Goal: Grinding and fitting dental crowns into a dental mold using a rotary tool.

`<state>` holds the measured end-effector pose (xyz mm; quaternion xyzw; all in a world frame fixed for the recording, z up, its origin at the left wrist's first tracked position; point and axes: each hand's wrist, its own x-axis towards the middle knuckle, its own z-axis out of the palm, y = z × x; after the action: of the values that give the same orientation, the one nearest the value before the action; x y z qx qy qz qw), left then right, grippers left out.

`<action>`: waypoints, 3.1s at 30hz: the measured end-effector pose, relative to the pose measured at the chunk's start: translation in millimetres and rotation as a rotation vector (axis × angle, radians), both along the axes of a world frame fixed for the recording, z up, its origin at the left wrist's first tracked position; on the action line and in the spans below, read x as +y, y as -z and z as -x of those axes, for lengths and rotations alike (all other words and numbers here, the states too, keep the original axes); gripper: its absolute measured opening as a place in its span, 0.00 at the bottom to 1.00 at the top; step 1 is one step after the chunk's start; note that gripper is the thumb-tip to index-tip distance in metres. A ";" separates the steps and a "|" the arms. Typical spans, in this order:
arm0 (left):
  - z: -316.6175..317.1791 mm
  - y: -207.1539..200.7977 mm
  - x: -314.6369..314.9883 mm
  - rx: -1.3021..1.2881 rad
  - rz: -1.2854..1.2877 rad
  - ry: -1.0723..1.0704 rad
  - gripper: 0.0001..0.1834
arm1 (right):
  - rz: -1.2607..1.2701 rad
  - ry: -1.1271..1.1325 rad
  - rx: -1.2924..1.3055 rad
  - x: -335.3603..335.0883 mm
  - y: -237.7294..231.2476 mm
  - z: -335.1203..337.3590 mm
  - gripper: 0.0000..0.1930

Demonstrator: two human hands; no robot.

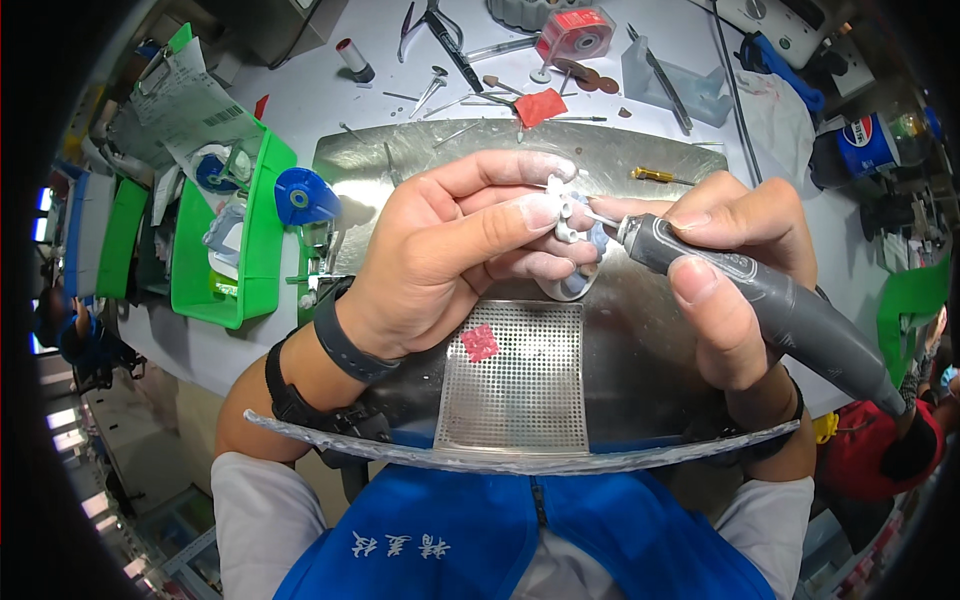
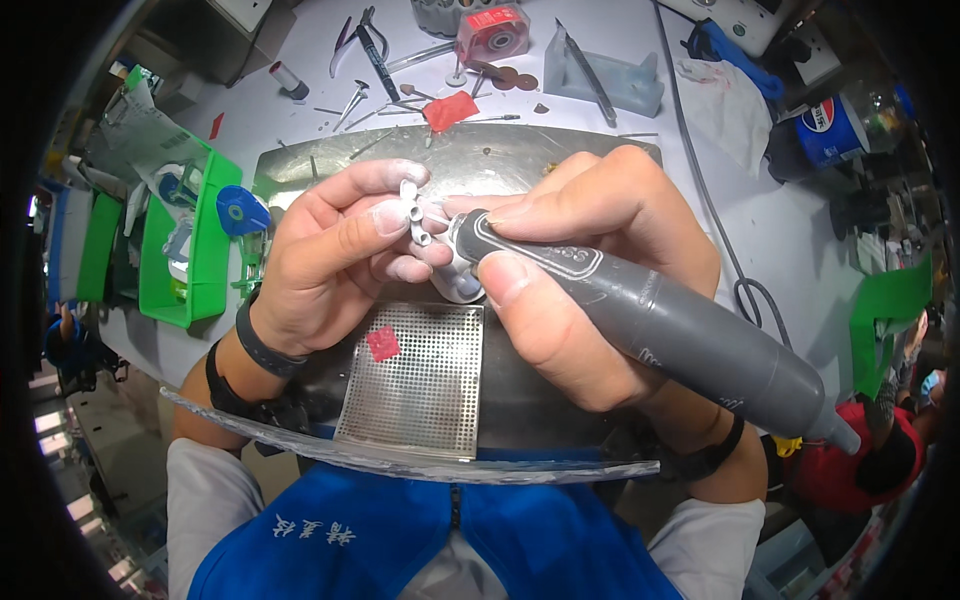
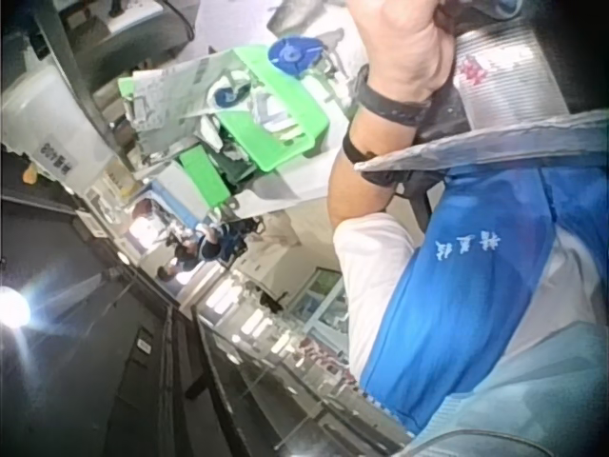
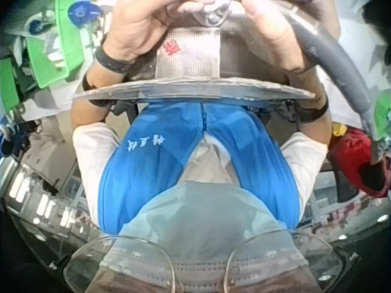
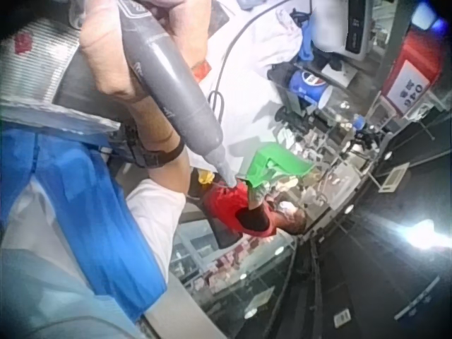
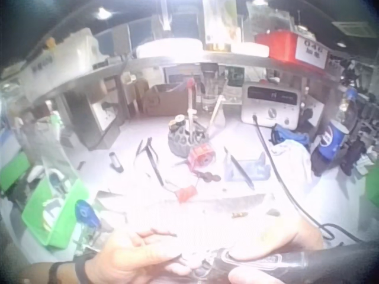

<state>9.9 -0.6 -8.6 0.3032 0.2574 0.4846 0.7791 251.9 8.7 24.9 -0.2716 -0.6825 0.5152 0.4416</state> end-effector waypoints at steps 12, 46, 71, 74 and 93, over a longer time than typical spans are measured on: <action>-5.4 -2.2 -1.0 0.148 -0.053 -0.054 0.19 | -0.043 0.034 -0.124 -1.9 -3.8 2.6 0.10; -5.1 -4.0 -1.4 0.122 0.004 0.004 0.23 | -0.064 0.055 -0.063 -0.2 1.4 2.5 0.09; -2.4 -12.5 -1.6 0.217 0.013 0.051 0.24 | -0.297 0.044 0.022 14.0 14.5 7.9 0.08; -3.5 -13.3 -2.8 0.236 0.037 0.048 0.23 | -0.328 0.012 0.023 15.1 16.7 7.1 0.08; -6.0 -11.2 -1.3 0.237 0.022 0.048 0.20 | -0.108 0.054 0.048 5.0 9.7 7.4 0.08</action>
<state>15.9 -1.9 2.6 0.3558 0.3458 0.4238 0.7578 244.6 13.7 15.2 -0.2532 -0.6909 0.4718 0.4858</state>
